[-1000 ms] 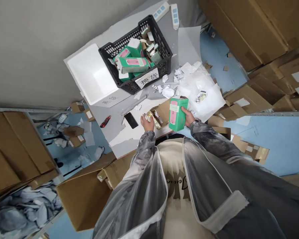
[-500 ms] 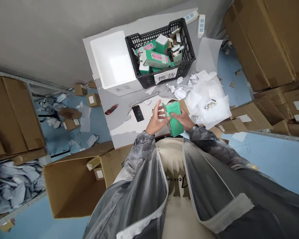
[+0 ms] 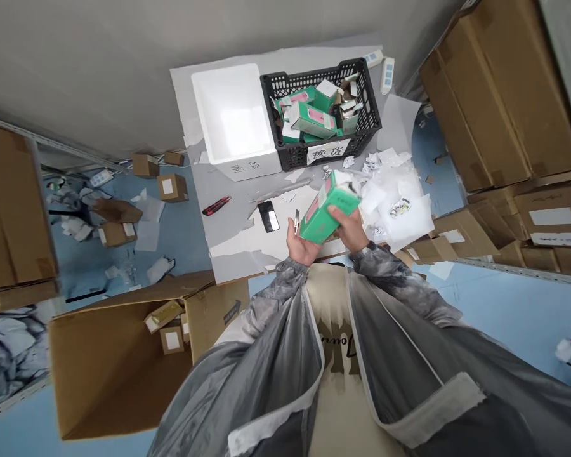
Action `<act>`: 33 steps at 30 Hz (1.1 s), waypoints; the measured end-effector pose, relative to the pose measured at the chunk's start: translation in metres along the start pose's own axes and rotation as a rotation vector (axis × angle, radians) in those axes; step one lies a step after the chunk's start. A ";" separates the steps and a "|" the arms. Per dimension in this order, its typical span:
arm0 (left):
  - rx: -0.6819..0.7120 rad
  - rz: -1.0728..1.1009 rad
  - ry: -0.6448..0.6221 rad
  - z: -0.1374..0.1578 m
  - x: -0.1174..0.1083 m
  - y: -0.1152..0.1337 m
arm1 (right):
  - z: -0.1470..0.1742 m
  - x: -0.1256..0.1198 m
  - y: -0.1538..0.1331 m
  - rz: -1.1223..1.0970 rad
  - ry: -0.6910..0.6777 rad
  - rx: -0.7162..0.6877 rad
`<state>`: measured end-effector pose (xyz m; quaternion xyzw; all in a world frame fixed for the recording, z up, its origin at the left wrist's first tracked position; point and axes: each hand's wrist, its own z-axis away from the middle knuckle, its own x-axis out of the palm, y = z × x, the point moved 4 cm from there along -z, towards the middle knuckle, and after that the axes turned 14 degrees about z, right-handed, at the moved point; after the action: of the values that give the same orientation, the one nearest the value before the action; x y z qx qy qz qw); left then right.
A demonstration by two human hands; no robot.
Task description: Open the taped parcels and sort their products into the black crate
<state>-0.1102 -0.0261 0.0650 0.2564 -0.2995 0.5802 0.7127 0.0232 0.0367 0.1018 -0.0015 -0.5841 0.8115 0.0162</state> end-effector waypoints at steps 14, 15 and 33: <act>0.867 -0.767 -0.066 0.027 0.025 0.134 | 0.027 0.014 -0.008 -0.145 -0.115 0.053; 0.994 -0.955 -0.146 0.041 0.041 0.143 | 0.025 0.017 0.004 -0.270 -0.147 0.151; 1.205 -1.710 -0.664 0.108 0.149 0.089 | 0.002 0.052 0.071 -0.580 -0.193 0.501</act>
<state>-0.1893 0.0144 0.2495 0.8290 0.1328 -0.1526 0.5213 -0.0308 0.0140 0.0359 0.2437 -0.3428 0.8872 0.1898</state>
